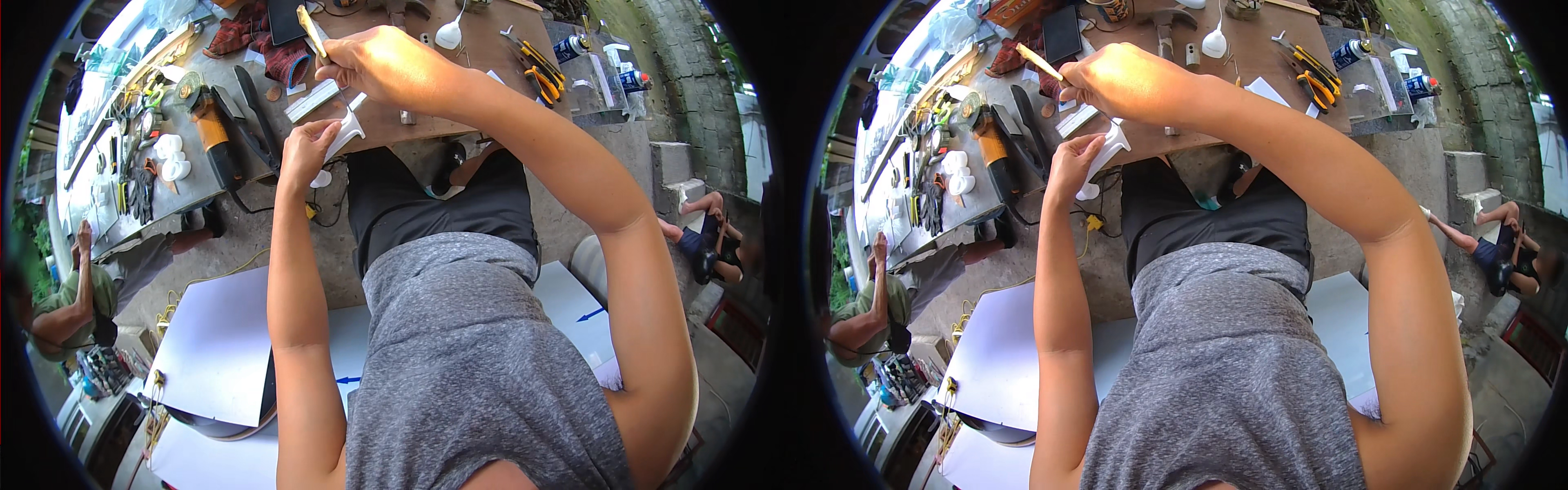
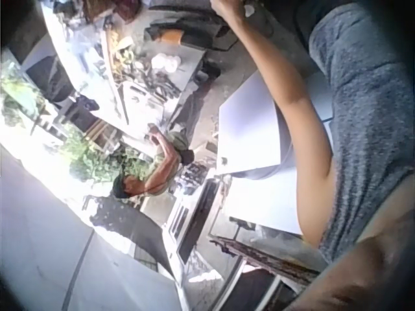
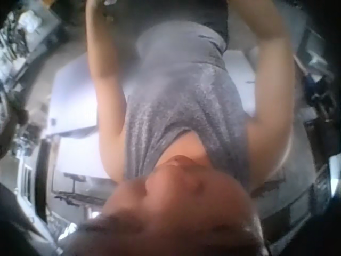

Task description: Assembling and gluing foam pieces to create a 3D letter or structure.

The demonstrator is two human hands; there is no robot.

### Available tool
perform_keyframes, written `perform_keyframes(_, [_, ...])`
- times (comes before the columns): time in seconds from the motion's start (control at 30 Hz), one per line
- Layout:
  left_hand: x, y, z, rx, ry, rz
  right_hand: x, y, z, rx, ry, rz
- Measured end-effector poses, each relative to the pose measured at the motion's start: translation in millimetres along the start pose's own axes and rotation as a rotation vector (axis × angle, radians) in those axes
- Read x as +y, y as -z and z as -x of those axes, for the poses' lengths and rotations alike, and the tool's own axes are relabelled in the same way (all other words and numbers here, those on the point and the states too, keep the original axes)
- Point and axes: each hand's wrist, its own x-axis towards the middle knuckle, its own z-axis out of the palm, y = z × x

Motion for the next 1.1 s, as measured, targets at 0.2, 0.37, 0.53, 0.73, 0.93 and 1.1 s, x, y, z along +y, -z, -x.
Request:
perform_keyframes(0.2, [-1.0,1.8,-0.3,-0.009,0.0,-0.007,-0.8,0.7,-1.0,-0.027,-0.014,0.015])
perform_keyframes(0.37, [-1.0,1.0,-0.8,-0.016,0.002,-0.003,1.0,-0.9,-0.5,0.004,0.003,0.02])
perform_keyframes(0.53, [-3.3,1.1,-1.6,-0.02,0.002,-0.003,-1.2,0.6,-0.5,0.007,-0.063,0.013])
perform_keyframes(0.73, [3.7,2.6,1.7,-0.03,-0.001,0.01,1.9,-0.9,1.3,-0.003,-0.096,0.018])
perform_keyframes(0.93, [0.6,2.1,0.0,-0.039,0.004,0.024,3.1,-0.8,1.6,0.031,-0.063,-0.011])
perform_keyframes(1.1, [-1.1,2.5,0.1,-0.053,0.003,0.049,-0.3,3.5,0.9,0.027,-0.057,0.008])
